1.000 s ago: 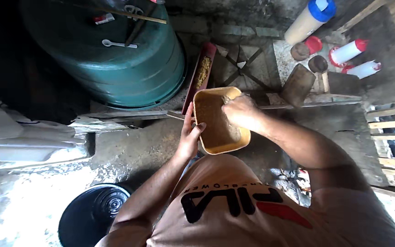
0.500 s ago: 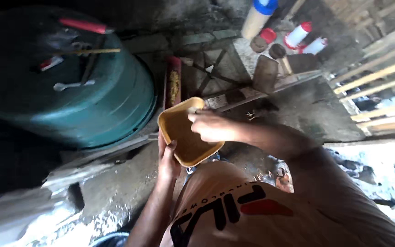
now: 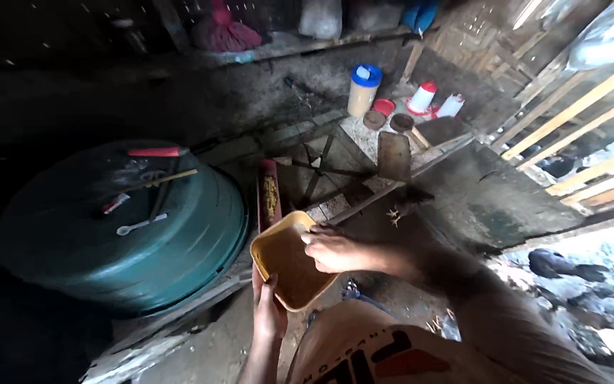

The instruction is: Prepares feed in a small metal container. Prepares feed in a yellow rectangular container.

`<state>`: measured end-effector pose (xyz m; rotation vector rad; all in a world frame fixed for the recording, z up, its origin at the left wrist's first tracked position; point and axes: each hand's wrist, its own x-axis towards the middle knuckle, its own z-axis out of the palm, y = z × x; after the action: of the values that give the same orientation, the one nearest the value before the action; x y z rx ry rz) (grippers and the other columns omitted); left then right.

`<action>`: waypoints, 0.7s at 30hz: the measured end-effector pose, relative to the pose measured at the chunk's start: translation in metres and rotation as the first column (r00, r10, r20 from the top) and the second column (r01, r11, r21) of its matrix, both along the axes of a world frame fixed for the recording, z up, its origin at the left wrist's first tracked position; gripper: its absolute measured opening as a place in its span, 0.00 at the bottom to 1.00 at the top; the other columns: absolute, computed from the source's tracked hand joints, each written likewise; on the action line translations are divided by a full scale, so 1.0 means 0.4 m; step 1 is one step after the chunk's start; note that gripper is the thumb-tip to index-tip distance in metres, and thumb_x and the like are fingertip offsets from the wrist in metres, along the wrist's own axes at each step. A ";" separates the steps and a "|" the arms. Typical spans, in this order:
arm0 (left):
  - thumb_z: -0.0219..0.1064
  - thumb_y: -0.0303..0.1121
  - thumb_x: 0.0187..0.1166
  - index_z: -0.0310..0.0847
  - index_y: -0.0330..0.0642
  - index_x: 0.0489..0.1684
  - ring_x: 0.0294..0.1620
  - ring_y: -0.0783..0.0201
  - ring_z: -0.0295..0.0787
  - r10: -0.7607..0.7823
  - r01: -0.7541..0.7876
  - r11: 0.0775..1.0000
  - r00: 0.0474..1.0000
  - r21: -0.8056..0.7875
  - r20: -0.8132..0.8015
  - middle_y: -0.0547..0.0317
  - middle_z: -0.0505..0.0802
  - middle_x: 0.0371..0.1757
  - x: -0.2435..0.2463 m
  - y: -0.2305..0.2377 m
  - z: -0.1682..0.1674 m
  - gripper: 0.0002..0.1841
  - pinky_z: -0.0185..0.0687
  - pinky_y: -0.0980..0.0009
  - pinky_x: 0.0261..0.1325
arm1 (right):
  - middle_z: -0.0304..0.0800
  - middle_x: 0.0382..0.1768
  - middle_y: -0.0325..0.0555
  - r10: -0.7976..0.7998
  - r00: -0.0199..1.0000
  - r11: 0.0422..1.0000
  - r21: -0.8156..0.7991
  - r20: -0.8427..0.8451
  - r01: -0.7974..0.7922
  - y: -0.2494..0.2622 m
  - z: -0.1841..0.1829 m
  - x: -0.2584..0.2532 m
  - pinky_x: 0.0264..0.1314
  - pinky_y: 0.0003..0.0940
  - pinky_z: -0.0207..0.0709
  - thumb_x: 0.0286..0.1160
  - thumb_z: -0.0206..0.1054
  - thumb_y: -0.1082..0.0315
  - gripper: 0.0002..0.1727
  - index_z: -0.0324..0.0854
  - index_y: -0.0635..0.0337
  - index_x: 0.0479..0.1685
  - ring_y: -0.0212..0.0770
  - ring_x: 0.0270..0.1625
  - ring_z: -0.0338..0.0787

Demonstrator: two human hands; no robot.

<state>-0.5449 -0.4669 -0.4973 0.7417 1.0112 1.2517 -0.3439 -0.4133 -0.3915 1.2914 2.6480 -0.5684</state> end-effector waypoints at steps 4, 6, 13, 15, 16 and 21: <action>0.61 0.48 0.77 0.38 0.56 0.97 0.77 0.57 0.79 -0.004 0.004 1.000 0.999 0.000 0.034 0.52 0.73 0.86 0.017 0.019 0.010 0.46 0.85 0.54 0.69 | 0.75 0.76 0.58 -0.085 0.988 0.996 -0.026 -0.125 0.083 -0.010 0.002 0.041 0.78 0.63 0.67 0.70 0.77 0.62 0.42 0.66 0.40 0.90 0.61 0.74 0.77; 0.62 0.50 0.76 0.38 0.58 0.97 0.78 0.55 0.79 -0.001 0.002 1.000 0.999 -0.009 0.052 0.52 0.72 0.86 0.024 0.027 0.017 0.47 0.85 0.52 0.68 | 0.78 0.76 0.49 -0.135 0.959 0.984 0.081 -0.250 0.160 -0.034 0.011 0.063 0.82 0.59 0.62 0.77 0.71 0.43 0.36 0.71 0.37 0.87 0.54 0.78 0.75; 0.58 0.49 0.81 0.39 0.64 0.97 0.74 0.50 0.82 -0.021 0.025 0.999 0.994 -0.043 0.108 0.50 0.76 0.83 0.082 0.068 0.096 0.42 0.87 0.47 0.64 | 0.70 0.85 0.48 -0.054 0.751 0.683 0.524 -0.658 0.509 -0.153 -0.155 0.139 0.93 0.62 0.52 0.54 0.77 0.25 0.48 0.75 0.31 0.80 0.55 0.92 0.59; 0.55 0.48 0.86 0.42 0.63 0.96 0.71 0.47 0.85 -0.039 0.046 0.997 0.992 -0.056 0.121 0.48 0.80 0.79 0.112 0.089 0.139 0.37 0.88 0.44 0.61 | 0.68 0.85 0.54 -0.074 0.705 0.635 0.512 -0.705 0.579 -0.151 -0.181 0.148 0.91 0.57 0.63 0.55 0.81 0.31 0.42 0.79 0.37 0.73 0.56 0.92 0.61; 0.55 0.48 0.86 0.43 0.64 0.96 0.70 0.46 0.85 -0.059 0.066 0.997 0.991 -0.050 0.121 0.47 0.81 0.79 0.127 0.102 0.161 0.37 0.88 0.43 0.60 | 0.71 0.83 0.56 -0.079 0.666 0.625 0.484 -0.742 0.613 -0.143 -0.173 0.154 0.87 0.50 0.70 0.55 0.83 0.36 0.38 0.81 0.43 0.66 0.54 0.90 0.66; 0.62 0.53 0.83 0.39 0.66 0.97 0.73 0.46 0.83 -0.156 0.150 0.986 0.984 0.072 0.082 0.50 0.73 0.86 0.200 0.192 0.284 0.43 0.89 0.43 0.61 | 0.83 0.65 0.59 -0.055 0.601 0.626 0.441 -0.798 0.643 -0.072 -0.033 0.229 0.74 0.36 0.81 0.60 0.85 0.46 0.29 0.78 0.60 0.41 0.45 0.73 0.83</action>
<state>-0.4649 -0.3900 -0.3837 0.7931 0.8294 1.1780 -0.2523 -0.4421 -0.4047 2.3412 3.4439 -0.0308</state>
